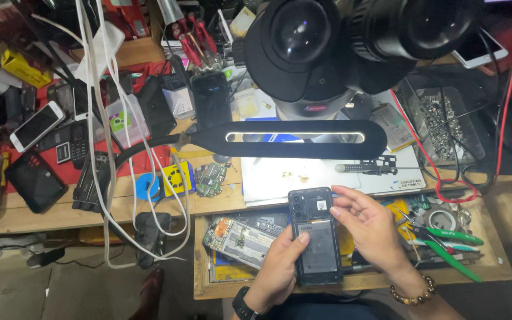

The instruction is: The person holds a disassembled smartphone and uses a screwdriver to remove screws from the back panel. They then use a prying tool to carefully separate the back cover from the phone's frame, working around the edges to detach it.

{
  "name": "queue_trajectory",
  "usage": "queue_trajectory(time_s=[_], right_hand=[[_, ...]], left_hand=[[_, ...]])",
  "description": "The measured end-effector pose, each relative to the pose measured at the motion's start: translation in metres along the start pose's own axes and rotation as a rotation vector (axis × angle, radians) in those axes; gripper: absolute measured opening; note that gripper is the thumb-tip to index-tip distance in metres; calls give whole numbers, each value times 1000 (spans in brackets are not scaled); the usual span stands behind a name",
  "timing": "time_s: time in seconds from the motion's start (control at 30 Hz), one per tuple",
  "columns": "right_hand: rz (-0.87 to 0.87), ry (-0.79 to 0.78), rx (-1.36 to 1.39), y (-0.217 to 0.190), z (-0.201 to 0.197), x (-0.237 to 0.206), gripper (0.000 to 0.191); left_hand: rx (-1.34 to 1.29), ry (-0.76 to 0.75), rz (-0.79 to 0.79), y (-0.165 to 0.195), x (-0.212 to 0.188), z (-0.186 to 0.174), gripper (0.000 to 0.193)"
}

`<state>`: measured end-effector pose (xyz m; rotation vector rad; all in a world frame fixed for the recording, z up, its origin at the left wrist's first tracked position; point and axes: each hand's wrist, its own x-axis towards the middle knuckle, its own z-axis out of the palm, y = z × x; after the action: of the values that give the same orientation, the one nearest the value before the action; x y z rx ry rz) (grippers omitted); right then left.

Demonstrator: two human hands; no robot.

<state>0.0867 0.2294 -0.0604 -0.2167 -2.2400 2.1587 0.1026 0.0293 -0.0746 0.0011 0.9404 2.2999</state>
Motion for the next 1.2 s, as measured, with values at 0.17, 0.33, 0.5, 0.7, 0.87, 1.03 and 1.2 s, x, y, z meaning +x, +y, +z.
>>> queue_trajectory(time_s=[0.17, 0.33, 0.5, 0.7, 0.87, 1.03, 1.2], right_hand=[[-1, -31, 44, 15, -1, 0, 44], [13, -47, 56, 7, 3, -3, 45], [-145, 68, -490, -12, 21, -41, 54], [-521, 25, -802, -18, 34, -58, 66], [-493, -46, -827, -16, 25, -59, 72], [-356, -115, -658, -13, 13, -64, 73], [-383, -68, -719, -10, 22, -68, 88]], left_hand=[[30, 26, -9, -6, 1, -9, 37], [29, 52, -11, -3, 4, -10, 36], [6, 63, 15, 2, 8, -9, 34], [30, 124, 38, 1, 9, -7, 33], [85, 147, 107, -3, 10, -7, 31], [42, 150, 79, -5, 9, -6, 29], [-11, 122, 88, -2, 3, 3, 31]])
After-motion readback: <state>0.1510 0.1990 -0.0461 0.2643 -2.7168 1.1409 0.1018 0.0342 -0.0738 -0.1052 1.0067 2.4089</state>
